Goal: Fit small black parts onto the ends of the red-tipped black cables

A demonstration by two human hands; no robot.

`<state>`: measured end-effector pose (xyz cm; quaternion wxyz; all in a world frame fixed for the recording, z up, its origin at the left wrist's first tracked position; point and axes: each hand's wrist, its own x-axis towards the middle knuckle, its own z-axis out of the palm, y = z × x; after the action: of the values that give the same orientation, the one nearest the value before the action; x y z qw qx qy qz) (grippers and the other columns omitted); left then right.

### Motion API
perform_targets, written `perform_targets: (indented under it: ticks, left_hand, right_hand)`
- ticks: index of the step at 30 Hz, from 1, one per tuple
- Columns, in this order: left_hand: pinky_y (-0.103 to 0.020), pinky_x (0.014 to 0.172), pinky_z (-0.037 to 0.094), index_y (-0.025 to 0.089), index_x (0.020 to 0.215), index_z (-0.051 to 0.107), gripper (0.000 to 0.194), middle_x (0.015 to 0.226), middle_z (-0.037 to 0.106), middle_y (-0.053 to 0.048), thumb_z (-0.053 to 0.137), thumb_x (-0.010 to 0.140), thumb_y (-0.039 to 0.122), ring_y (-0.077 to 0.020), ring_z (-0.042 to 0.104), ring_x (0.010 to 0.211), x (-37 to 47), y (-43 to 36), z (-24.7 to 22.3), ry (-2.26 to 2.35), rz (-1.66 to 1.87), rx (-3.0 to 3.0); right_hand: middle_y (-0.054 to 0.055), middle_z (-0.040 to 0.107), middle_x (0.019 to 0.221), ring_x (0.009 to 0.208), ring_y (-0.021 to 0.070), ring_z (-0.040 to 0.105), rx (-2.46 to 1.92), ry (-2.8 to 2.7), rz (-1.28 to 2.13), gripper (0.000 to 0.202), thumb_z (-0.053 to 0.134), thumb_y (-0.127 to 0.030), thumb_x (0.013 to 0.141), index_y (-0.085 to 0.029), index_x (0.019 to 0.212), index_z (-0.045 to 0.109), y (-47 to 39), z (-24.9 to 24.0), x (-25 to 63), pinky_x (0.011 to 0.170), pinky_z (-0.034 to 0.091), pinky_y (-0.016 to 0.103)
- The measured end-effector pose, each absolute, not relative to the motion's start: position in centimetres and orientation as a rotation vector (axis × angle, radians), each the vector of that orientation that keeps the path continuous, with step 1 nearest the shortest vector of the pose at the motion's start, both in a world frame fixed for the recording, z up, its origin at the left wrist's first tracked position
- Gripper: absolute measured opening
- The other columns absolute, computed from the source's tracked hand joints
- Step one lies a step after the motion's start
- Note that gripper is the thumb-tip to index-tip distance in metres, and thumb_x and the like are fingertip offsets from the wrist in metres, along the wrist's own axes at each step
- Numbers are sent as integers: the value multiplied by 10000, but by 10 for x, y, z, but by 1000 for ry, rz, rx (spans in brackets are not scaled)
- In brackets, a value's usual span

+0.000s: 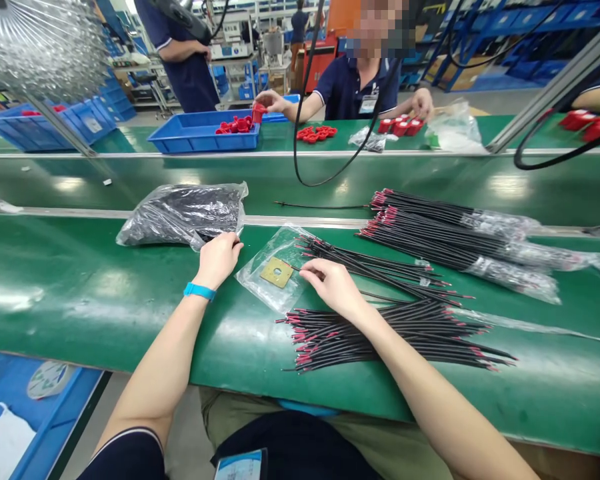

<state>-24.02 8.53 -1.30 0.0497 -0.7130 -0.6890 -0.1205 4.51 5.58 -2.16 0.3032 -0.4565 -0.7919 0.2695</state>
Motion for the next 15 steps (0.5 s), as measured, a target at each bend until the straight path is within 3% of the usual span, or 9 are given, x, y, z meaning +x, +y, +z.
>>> perform_targets:
  ticks: [4, 9, 12, 15]
  left_hand:
    - [-320, 786, 445, 186, 1006, 633, 189, 1007, 683, -92, 497, 942, 302, -248, 635, 946, -238, 87, -16, -2080, -425, -2209]
    - [-329, 832, 453, 180, 980, 640, 174, 987, 675, -99, 511, 927, 284, -237, 623, 946, -237, 88, -21, -2047, -639, -2305]
    - [-326, 815, 471, 175, 926, 655, 164, 877, 678, -68, 572, 894, 312, -201, 623, 834, -232, 89, -23, -2093, -997, -2417]
    - [-297, 723, 504, 146, 938, 663, 261, 825, 684, -54, 665, 833, 385, -160, 628, 725, -221, 88, -25, -2280, -1623, -2554]
  right_hand:
    - [59, 678, 933, 866, 152, 632, -1148, -2181, 505, 199, 517, -242, 967, -183, 979, 707, 58, -45, 32, 782, 455, 256]
    - [53, 644, 902, 803, 141, 591, -1247, -2461, 258, 205, 510, -227, 975, -194, 922, 705, 55, -44, 27, 670, 378, 244]
    - [65, 628, 880, 769, 140, 569, -1255, -2617, 126, 235, 480, -200, 981, -170, 859, 678, 54, -39, 25, 639, 342, 251]
    - [64, 643, 884, 787, 144, 588, -1246, -2574, 84, 249, 442, -227, 1001, -167, 915, 668, 53, -38, 26, 659, 354, 251]
